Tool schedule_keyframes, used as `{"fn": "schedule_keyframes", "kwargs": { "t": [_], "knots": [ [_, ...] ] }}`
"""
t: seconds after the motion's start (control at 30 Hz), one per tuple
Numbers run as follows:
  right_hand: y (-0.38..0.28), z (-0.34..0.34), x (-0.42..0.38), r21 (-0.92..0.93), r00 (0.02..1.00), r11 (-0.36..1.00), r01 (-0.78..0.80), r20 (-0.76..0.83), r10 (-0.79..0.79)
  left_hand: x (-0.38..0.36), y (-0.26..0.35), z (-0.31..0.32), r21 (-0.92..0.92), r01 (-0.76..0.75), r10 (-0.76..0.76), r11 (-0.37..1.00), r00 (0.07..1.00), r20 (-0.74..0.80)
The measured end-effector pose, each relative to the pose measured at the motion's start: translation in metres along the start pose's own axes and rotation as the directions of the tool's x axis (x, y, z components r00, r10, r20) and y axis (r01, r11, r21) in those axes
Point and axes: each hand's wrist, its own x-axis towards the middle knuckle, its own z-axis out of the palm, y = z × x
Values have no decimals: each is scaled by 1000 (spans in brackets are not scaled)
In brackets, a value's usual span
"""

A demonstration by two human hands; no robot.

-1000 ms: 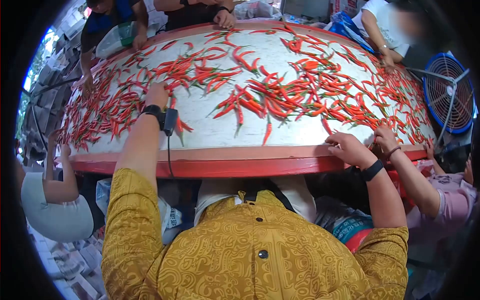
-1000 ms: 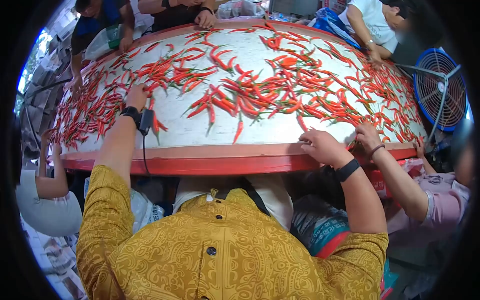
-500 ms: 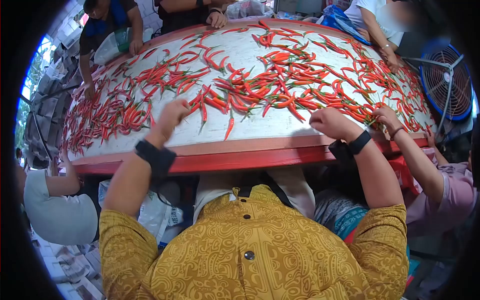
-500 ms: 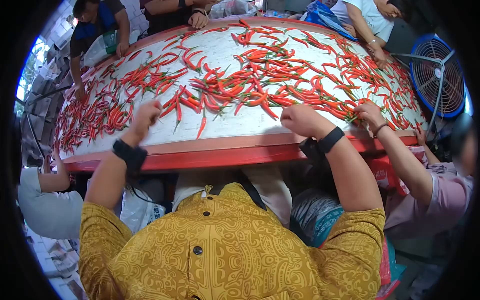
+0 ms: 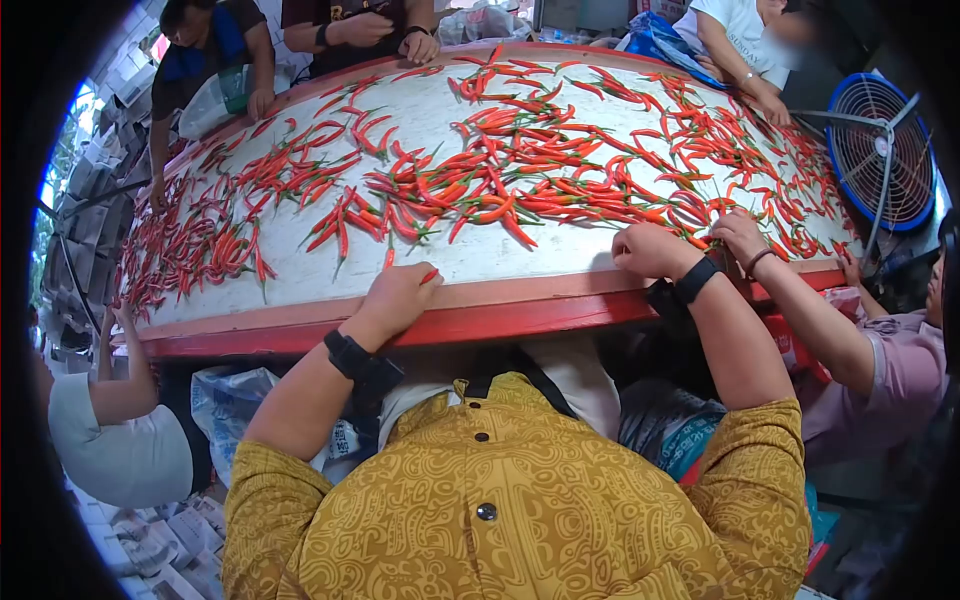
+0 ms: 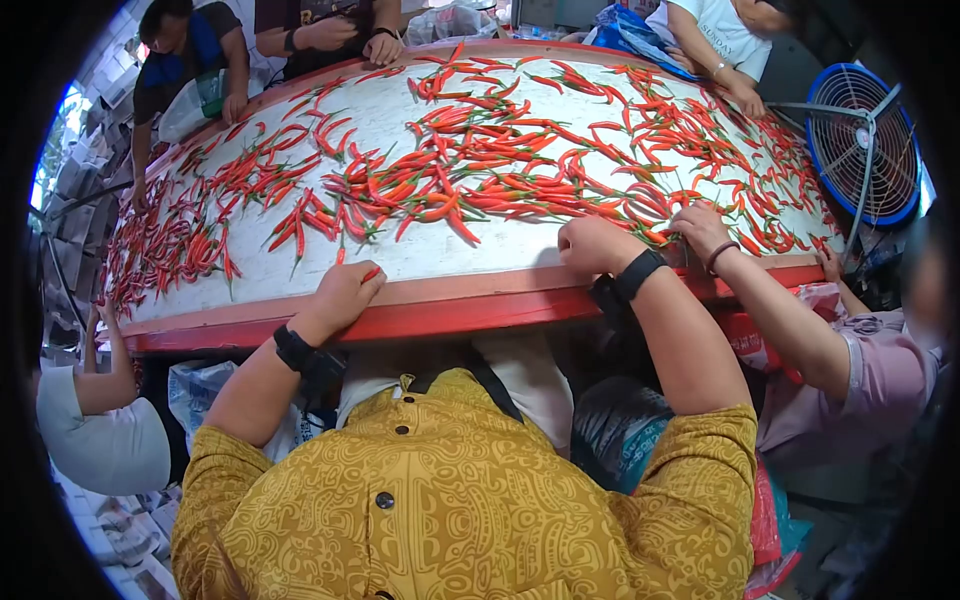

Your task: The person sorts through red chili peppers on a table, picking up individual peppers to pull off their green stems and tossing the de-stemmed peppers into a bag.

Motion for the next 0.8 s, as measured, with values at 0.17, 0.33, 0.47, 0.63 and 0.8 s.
{"fn": "schedule_keyframes", "kwargs": {
  "t": [0.17, 0.33, 0.47, 0.63, 0.8],
  "knots": [
    [19, -23, 24, -230, 934, 972, -43, -355, -42, 10, 18, 14, -86, 112, -126, 990, 976, -180],
    [11, -43, 82, -234, 896, 962, 144, -382, -227, 21, 40, 30, -92, 40, -61, 995, 968, -242],
    [12, -35, 109, -275, 959, 961, -26, -277, -54, 28, 61, 38, -114, 67, -92, 991, 968, -234],
    [47, -40, 106, -408, 948, 913, -26, -298, -106, 42, 76, 54, -136, 1, -43, 991, 952, -304],
    [69, -56, 72, -167, 748, 981, 95, -638, -181, 70, 112, 54, -445, 1, -156, 896, 937, -311]
  ]
}}
